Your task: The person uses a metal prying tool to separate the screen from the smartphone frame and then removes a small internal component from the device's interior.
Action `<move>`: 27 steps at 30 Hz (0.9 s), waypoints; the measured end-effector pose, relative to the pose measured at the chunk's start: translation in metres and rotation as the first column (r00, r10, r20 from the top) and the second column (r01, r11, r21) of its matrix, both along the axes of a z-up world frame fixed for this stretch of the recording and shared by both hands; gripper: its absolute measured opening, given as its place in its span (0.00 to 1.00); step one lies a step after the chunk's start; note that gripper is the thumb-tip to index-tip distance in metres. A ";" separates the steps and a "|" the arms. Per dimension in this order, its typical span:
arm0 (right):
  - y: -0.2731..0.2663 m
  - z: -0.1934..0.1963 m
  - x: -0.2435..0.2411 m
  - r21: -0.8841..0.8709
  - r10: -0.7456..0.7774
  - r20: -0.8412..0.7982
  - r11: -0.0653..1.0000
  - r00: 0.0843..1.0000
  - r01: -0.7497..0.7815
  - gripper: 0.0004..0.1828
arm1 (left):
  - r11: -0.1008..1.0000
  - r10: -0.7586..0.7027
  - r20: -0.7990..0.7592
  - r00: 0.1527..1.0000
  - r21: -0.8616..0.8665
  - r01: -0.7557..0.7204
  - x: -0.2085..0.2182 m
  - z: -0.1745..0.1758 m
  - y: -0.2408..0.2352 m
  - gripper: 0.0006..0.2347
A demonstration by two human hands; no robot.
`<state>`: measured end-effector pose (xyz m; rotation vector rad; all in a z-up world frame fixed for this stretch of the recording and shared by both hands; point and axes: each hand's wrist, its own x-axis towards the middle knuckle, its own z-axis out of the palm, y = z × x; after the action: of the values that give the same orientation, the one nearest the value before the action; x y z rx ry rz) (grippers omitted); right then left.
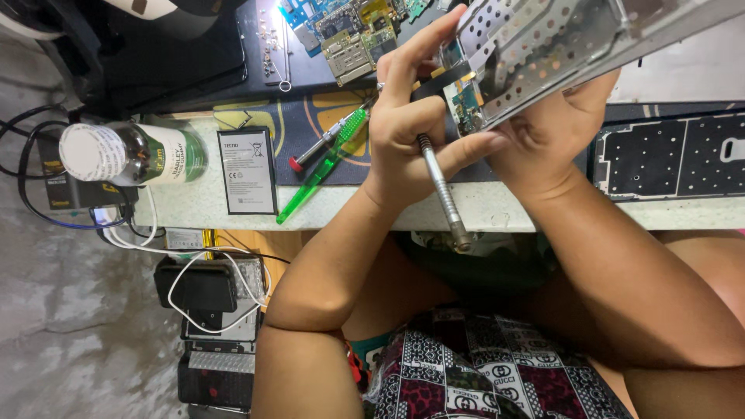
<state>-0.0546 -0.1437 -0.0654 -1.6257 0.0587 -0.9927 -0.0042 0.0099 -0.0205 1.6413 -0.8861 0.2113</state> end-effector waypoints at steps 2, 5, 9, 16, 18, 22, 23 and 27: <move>0.005 -0.001 0.002 0.650 0.145 0.080 0.743 0.986 -0.162 0.08 | 1.000 0.008 -0.007 1.000 0.029 -0.007 0.000 0.000 0.000 0.22; 0.004 -0.001 0.002 0.722 0.179 0.124 0.658 0.976 -0.213 0.06 | 1.000 0.006 0.033 0.999 -0.007 -0.006 0.000 0.000 -0.001 0.22; -0.006 -0.005 -0.003 -0.438 -0.071 0.046 0.895 0.996 0.084 0.06 | 0.998 0.060 0.068 0.996 -0.015 -0.059 -0.001 -0.002 -0.004 0.21; -0.008 -0.018 -0.004 -0.360 -0.048 0.030 0.931 0.998 0.055 0.04 | 0.998 0.068 0.087 0.994 -0.002 -0.068 -0.001 -0.002 -0.002 0.21; -0.009 -0.015 -0.004 -0.405 -0.043 0.039 0.913 0.998 0.055 0.05 | 0.997 0.073 0.068 0.995 0.014 -0.074 0.000 -0.001 -0.002 0.21; -0.009 -0.007 -0.006 -0.491 -0.063 0.049 0.868 0.997 0.079 0.06 | 0.999 0.045 0.081 0.996 0.001 -0.045 -0.001 0.001 -0.001 0.20; -0.009 -0.005 -0.006 -0.489 -0.070 0.061 0.867 0.996 0.090 0.06 | 0.999 0.035 0.074 0.997 0.001 -0.035 -0.001 0.000 -0.001 0.19; -0.010 0.002 -0.007 -0.532 -0.115 0.070 0.836 0.991 0.134 0.08 | 1.000 -0.008 0.077 0.997 -0.013 0.009 -0.001 0.000 0.000 0.18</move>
<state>-0.0611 -0.1533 -0.0633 -2.1365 -0.1543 -1.2102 -0.0051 0.0103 -0.0205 1.6260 -0.9478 0.2755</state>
